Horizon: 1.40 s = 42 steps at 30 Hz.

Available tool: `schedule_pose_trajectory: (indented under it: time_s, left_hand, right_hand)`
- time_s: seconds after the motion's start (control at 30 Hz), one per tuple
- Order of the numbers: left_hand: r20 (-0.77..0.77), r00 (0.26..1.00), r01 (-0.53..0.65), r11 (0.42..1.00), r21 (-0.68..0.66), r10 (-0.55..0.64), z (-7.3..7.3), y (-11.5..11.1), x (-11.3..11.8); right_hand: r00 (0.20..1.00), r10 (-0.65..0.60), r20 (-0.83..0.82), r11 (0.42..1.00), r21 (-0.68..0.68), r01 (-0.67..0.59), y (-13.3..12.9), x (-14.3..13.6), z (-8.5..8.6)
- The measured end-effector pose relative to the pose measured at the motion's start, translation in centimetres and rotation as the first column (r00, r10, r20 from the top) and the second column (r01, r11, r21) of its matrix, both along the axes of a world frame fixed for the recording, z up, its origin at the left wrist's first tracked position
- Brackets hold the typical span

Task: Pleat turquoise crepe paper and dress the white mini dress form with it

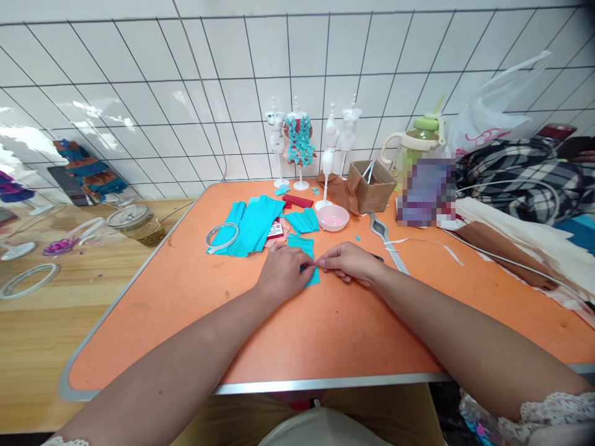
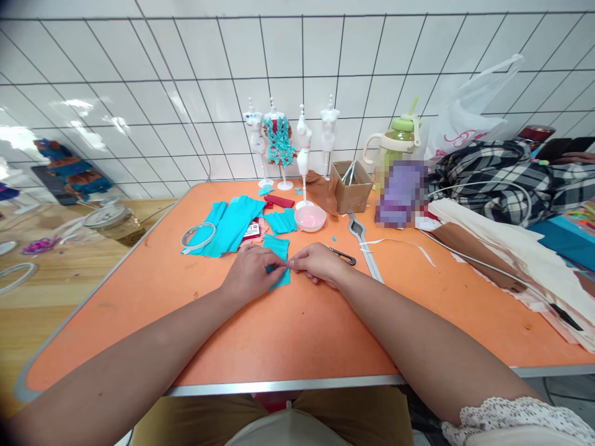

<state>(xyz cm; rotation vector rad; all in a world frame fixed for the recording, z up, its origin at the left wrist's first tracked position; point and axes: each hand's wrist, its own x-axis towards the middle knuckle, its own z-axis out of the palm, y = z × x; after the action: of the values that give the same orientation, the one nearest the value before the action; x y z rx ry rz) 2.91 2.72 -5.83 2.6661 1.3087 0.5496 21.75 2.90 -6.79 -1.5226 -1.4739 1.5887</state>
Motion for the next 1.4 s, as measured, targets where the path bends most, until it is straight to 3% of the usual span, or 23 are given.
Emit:
schedule_pose_trajectory:
  time_s: [0.1, 0.4, 0.53, 0.63, 0.83, 1.13, 1.4]
  left_hand:
    - [0.005, 1.0, 0.017, 1.0, 0.009, -0.017, -0.1, 0.1, 0.1]
    - [0.069, 0.998, -0.01, 1.0, 0.005, 0.01, -0.6, 0.4, -0.1]
    - [0.093, 0.995, -0.038, 0.998, -0.048, 0.042, -0.8, 0.6, -0.5]
    - [0.114, 0.991, -0.058, 0.991, -0.117, 0.071, -1.0, 0.9, -0.6]
    - [0.106, 0.987, -0.1, 0.976, -0.192, 0.122, -1.1, 1.0, -0.7]
    - [-0.009, 0.988, -0.153, 0.96, -0.235, 0.156, -0.2, 0.5, -0.6]
    - [-0.11, 0.987, -0.132, 0.982, -0.137, 0.118, 0.9, 0.5, -1.4]
  right_hand:
    - [1.0, -0.022, -0.006, 1.0, -0.008, 0.022, 0.0, -0.1, -0.2]
    - [0.992, -0.091, 0.087, 0.986, 0.144, 0.078, 0.5, 0.6, -0.1]
    - [0.973, -0.021, 0.231, 0.977, 0.212, -0.03, 0.3, 0.8, 0.7]
    - [0.947, 0.013, 0.32, 0.926, 0.353, -0.132, 0.2, 0.5, 0.8]
    - [0.865, -0.075, 0.496, 0.85, 0.485, -0.204, 0.0, -0.3, -0.3]
    - [0.769, -0.033, 0.638, 0.863, 0.406, -0.3, -0.3, -1.2, 0.5]
    - [0.747, 0.027, 0.665, 0.902, 0.306, -0.305, 0.4, -1.5, 1.1]
